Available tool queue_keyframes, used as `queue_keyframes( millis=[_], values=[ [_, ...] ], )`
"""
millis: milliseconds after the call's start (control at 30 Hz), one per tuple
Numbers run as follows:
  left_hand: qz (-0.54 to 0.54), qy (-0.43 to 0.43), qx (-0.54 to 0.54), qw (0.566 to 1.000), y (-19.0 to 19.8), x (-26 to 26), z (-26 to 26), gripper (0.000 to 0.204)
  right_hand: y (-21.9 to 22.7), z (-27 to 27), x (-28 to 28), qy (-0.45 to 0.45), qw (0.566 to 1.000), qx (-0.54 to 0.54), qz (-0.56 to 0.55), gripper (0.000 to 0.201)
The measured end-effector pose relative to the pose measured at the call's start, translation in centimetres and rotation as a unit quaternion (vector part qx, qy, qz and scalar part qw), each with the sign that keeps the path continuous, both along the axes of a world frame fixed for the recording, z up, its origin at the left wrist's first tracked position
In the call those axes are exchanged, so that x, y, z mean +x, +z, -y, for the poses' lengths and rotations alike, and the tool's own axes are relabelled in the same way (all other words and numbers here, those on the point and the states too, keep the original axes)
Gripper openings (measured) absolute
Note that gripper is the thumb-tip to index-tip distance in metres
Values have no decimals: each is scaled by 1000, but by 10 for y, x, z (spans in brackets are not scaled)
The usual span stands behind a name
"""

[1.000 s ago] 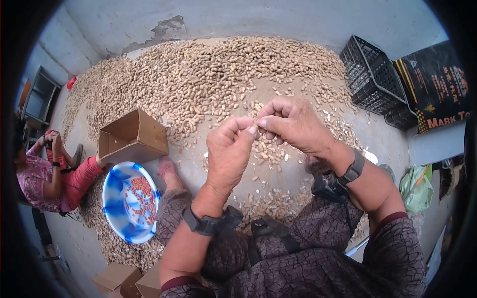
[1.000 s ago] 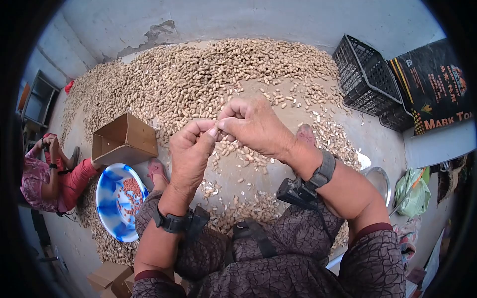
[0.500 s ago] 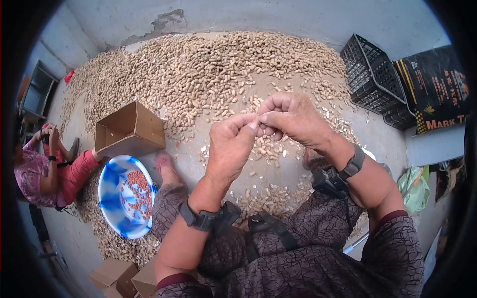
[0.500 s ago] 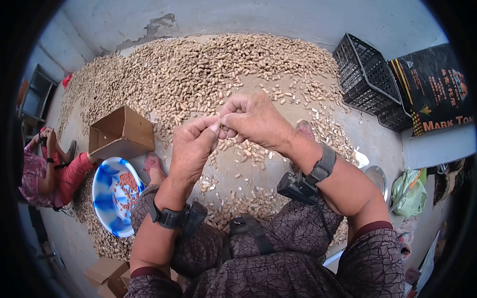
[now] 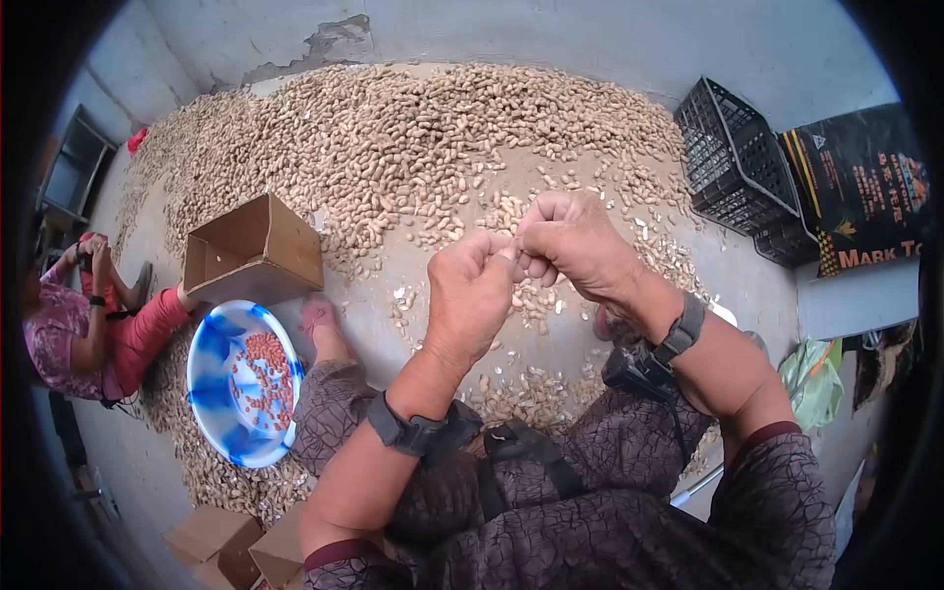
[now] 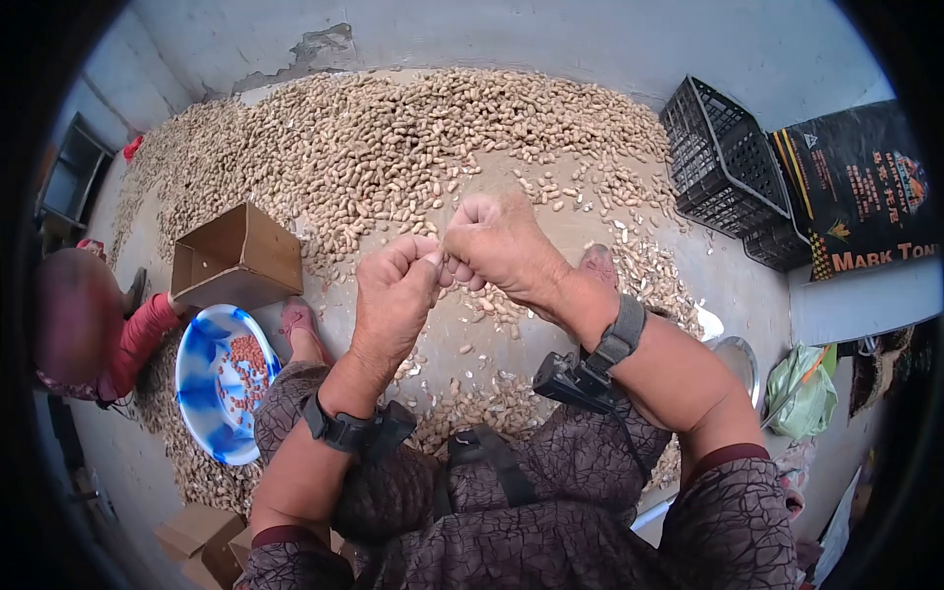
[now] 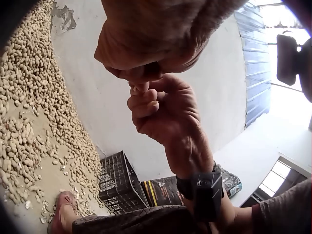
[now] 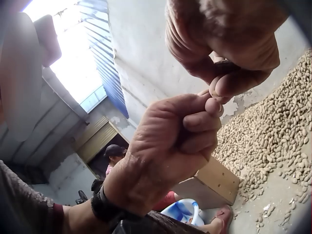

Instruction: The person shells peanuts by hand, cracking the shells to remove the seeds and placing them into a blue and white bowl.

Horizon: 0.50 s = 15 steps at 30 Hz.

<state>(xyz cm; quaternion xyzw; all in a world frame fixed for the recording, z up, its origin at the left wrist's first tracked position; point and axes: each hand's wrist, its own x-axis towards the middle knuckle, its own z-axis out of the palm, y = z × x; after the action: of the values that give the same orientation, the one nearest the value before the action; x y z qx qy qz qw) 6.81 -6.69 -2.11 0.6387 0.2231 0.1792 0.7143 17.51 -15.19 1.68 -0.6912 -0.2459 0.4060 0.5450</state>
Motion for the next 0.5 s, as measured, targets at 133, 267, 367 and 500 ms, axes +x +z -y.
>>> queue_keyframes(
  millis=[133, 267, 367, 500],
  values=[
    [34, 13, -112, 993, 2, -1, -1, 12, -2, -2, 1, -1, 999, 33, -13, 7],
    [35, -24, -171, 984, 0, -1, -10, 11, -1, -3, 0, 9, 999, 39, 2, 6],
    [60, -17, -174, 983, -4, -1, -10, 10, -2, -5, -4, 2, 1000, 27, 3, 6],
    [75, 14, -223, 972, -5, -3, -9, 9, -5, -7, -5, -2, 999, 50, -2, 6]
  ],
)
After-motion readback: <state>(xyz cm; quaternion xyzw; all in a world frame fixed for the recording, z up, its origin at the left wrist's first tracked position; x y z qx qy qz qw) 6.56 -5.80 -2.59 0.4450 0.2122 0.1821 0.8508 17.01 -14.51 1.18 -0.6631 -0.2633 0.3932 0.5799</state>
